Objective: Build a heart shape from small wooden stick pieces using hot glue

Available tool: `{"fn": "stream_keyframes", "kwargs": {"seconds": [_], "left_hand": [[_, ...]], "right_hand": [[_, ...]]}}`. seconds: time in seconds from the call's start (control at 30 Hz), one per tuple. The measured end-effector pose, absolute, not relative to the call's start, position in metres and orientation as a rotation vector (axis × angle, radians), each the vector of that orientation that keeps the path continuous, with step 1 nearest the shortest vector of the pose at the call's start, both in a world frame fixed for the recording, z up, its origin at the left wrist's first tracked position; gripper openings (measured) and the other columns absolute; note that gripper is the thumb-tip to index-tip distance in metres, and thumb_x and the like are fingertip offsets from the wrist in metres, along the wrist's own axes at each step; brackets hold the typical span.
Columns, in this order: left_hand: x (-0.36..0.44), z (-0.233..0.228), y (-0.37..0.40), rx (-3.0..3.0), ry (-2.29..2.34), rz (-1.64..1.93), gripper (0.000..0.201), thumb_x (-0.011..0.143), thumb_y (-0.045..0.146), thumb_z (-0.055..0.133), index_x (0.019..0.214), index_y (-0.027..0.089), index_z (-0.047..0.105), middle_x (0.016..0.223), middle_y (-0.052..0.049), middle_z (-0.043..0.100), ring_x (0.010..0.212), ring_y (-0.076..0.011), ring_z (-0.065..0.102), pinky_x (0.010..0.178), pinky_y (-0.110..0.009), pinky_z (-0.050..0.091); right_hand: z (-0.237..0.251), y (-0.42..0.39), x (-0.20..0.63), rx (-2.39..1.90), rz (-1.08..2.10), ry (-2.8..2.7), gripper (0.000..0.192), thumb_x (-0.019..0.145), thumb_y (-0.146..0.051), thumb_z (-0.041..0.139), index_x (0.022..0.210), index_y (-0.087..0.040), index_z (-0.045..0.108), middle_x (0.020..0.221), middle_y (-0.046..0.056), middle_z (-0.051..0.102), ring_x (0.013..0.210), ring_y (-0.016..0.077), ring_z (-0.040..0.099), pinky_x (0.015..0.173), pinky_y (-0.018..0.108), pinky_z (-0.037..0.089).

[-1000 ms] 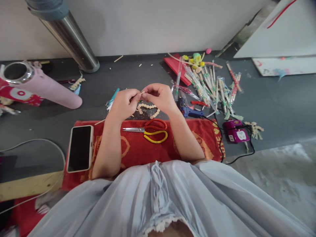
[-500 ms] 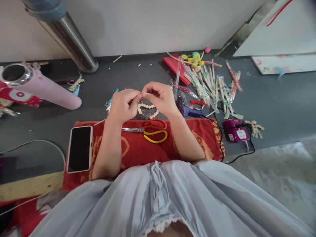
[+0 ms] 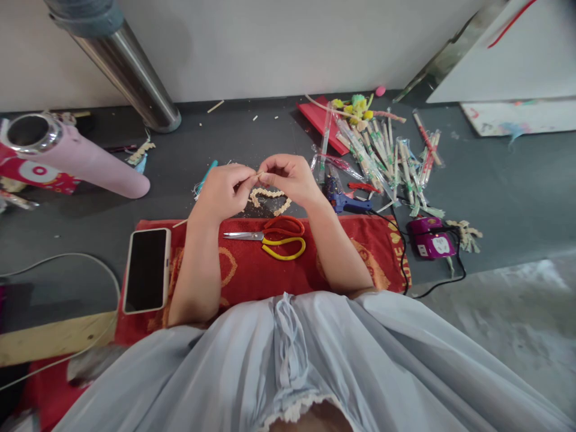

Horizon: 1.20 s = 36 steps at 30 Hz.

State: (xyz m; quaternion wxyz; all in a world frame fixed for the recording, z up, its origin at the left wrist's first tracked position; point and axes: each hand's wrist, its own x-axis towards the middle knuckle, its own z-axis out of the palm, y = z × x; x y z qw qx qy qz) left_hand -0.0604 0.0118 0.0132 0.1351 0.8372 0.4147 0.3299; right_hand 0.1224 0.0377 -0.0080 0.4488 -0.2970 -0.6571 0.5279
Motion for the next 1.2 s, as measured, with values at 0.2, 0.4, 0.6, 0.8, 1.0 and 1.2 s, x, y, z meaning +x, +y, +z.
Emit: {"fn": "stream_keyframes", "kwargs": {"seconds": [0.2, 0.4, 0.6, 0.8, 1.0, 1.2], "left_hand": [[-0.061, 0.011, 0.015, 2.345, 1.289, 0.787, 0.029, 0.09, 0.024, 0.048, 0.062, 0.018, 0.052, 0.061, -0.001, 0.054, 0.061, -0.0143, 0.05, 0.062, -0.029, 0.038], [-0.062, 0.006, 0.021, 2.133, 1.725, 0.374, 0.025, 0.093, 0.026, 0.047, 0.086, 0.017, 0.069, 0.08, -0.007, 0.069, 0.077, -0.021, 0.062, 0.075, -0.034, 0.046], [-0.065, -0.001, 0.022, 2.092, 1.851, 0.144, 0.032, 0.095, 0.03, 0.043, 0.095, 0.018, 0.073, 0.099, -0.012, 0.073, 0.095, -0.0293, 0.067, 0.086, -0.042, 0.05], [-0.068, -0.009, 0.025, 2.155, 1.777, 0.394, 0.024, 0.091, 0.028, 0.051, 0.083, 0.018, 0.072, 0.079, -0.007, 0.07, 0.073, -0.0205, 0.061, 0.076, -0.035, 0.049], [-0.067, -0.002, 0.022, 2.153, 1.479, 0.837, 0.02, 0.09, 0.027, 0.055, 0.082, 0.017, 0.069, 0.07, -0.002, 0.067, 0.061, -0.012, 0.052, 0.063, -0.025, 0.041], [-0.058, 0.027, 0.003, 2.016, 1.265, 1.127, 0.026, 0.09, 0.043, 0.065, 0.081, 0.019, 0.069, 0.064, 0.001, 0.058, 0.055, -0.0095, 0.046, 0.051, -0.025, 0.036]], "right_hand": [[-0.016, 0.042, 0.123, -0.81, 1.313, -1.633, 0.016, 0.076, -0.035, 0.069, 0.076, -0.019, 0.066, 0.065, -0.003, 0.064, 0.06, 0.0097, 0.056, 0.059, 0.024, 0.046], [-0.026, 0.05, 0.129, -1.407, 0.889, -1.858, 0.006, 0.08, -0.018, 0.064, 0.08, -0.018, 0.071, 0.077, 0.002, 0.072, 0.072, 0.0146, 0.063, 0.073, 0.029, 0.049], [-0.03, 0.05, 0.134, -1.692, 0.663, -2.04, 0.021, 0.082, -0.01, 0.061, 0.096, -0.014, 0.076, 0.097, 0.01, 0.078, 0.093, 0.0217, 0.07, 0.089, 0.035, 0.051], [-0.034, 0.052, 0.135, -1.463, 0.764, -1.874, 0.019, 0.076, -0.007, 0.061, 0.087, -0.017, 0.072, 0.084, 0.004, 0.075, 0.079, 0.0172, 0.068, 0.082, 0.033, 0.053], [-0.016, 0.045, 0.134, -1.078, 0.754, -1.724, 0.01, 0.076, -0.019, 0.072, 0.083, -0.02, 0.066, 0.078, -0.002, 0.067, 0.073, 0.0132, 0.062, 0.077, 0.032, 0.054], [0.012, 0.022, 0.139, -0.952, 0.49, -1.712, 0.026, 0.084, -0.048, 0.073, 0.077, -0.025, 0.063, 0.078, 0.001, 0.061, 0.087, 0.0202, 0.063, 0.09, 0.046, 0.055]]}}
